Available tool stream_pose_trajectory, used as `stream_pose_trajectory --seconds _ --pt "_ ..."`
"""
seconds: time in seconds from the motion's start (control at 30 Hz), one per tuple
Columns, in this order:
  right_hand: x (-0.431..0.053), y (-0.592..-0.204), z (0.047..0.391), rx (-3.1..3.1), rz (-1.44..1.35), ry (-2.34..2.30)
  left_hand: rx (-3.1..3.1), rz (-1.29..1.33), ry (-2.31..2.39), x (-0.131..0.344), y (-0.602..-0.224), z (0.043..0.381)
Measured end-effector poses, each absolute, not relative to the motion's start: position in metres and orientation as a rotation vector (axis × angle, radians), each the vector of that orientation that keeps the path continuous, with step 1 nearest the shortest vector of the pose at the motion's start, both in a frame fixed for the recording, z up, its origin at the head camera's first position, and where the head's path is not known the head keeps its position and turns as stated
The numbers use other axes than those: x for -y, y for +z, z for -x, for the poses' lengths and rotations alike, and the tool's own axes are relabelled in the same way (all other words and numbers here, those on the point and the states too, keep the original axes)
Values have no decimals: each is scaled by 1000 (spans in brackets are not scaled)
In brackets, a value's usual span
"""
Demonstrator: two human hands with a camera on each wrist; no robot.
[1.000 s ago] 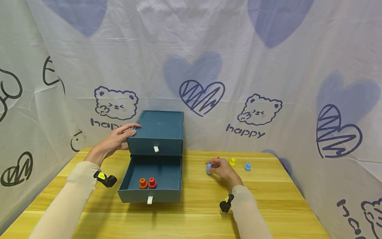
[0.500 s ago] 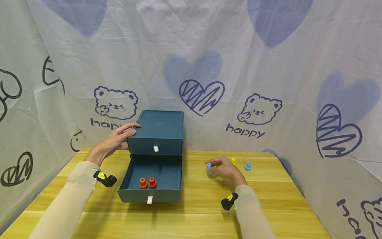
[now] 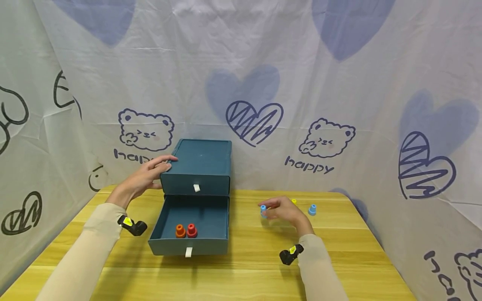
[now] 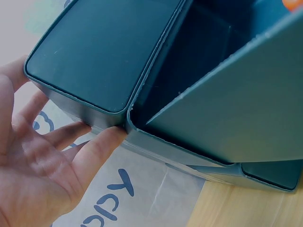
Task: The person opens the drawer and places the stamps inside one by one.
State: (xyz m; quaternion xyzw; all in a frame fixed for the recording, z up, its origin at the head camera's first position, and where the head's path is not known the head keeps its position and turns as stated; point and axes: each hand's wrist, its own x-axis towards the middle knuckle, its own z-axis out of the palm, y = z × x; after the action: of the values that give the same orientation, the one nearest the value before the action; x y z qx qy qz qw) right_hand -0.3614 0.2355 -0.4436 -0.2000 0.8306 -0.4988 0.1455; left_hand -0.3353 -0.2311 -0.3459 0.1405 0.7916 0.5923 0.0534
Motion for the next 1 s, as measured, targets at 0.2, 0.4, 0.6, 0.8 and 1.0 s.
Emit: stream_pose_trajectory --seconds 0.2,0.4,0.6,0.8,1.0 --pt "-232 -433 358 -2435 561 -1411 -2403 -432 1799 231 -346 336" --pt "-230 -423 354 -2437 568 -1411 -2395 -441 1808 231 -346 336" --pt "-229 -412 350 -2393 649 -1411 -2399 -441 1804 231 -345 336" --pt "-226 -399 346 -2411 741 -1355 -2397 -436 1800 231 -345 336" --pt "-221 -391 342 -2388 796 -1389 -2391 -435 1799 232 -345 335"
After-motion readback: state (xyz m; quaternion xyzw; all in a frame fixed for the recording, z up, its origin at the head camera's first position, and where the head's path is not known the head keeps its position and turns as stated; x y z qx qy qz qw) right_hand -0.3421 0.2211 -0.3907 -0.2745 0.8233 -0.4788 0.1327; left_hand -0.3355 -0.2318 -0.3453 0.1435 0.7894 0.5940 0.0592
